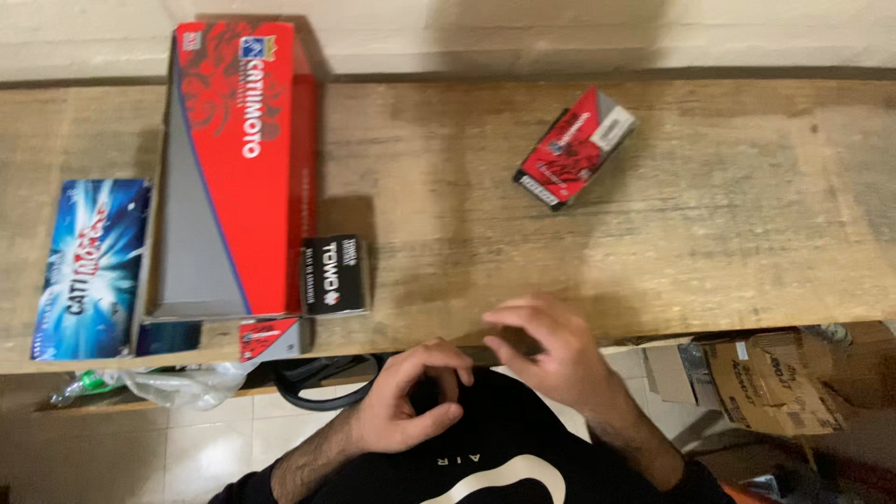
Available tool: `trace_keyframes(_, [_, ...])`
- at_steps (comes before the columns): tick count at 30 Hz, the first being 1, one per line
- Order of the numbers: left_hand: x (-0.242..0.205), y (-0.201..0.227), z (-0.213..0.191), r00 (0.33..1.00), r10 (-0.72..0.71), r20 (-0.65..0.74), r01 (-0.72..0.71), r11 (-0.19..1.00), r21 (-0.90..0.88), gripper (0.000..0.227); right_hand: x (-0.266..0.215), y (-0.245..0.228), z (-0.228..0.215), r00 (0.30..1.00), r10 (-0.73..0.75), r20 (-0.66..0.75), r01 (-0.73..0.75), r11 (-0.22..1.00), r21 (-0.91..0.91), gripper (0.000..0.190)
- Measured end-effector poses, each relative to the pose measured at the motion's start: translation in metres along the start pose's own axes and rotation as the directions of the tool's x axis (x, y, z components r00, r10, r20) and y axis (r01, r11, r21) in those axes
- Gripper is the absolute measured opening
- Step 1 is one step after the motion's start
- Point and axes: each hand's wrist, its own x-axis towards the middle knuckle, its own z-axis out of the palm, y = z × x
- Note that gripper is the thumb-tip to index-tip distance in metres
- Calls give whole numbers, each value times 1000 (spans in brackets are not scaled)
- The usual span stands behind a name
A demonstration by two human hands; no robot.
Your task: The person opens small boxes containing mechanical parts, removes the parts from plastic bags, and inspects them. They then place the parts back into the bags and boxes, and move the boxes to a nearby shelf.
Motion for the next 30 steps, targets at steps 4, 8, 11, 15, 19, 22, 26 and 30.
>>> trace_keyframes(4, [1,-30,22,988,-81,135,82,997,-9,16,10,-6,-11,999,-53,9,51,991,123,15])
trace_keyframes(8, [-6,-84,38,899,-334,284,343,939,19,13,3,-5,-33,997,11,73,-49,838,543,16])
trace_keyframes(11, [-64,-188,30,755,-583,301,498,808,315,16,-31,7,-41,987,27,158,-122,771,626,17])
trace_keyframes(15, [-104,-277,16,410,-912,-15,425,177,888,48,-102,33,-42,789,314,528,-608,515,603,23])
trace_keyframes(19, [-234,-415,-63,278,-948,156,493,280,823,50,-226,75,7,720,594,358,-676,486,554,33])
trace_keyframes(22, [-272,-462,-84,153,-949,277,518,315,795,65,-351,95,73,445,851,281,-878,352,324,69])
trace_keyframes(26, [-291,-478,-91,32,-935,353,424,333,842,51,-491,63,172,199,959,201,-912,107,396,82])
trace_keyframes(30, [-293,-475,-65,-90,-930,357,96,348,932,57,-596,15,258,-57,974,221,-830,-169,531,103])
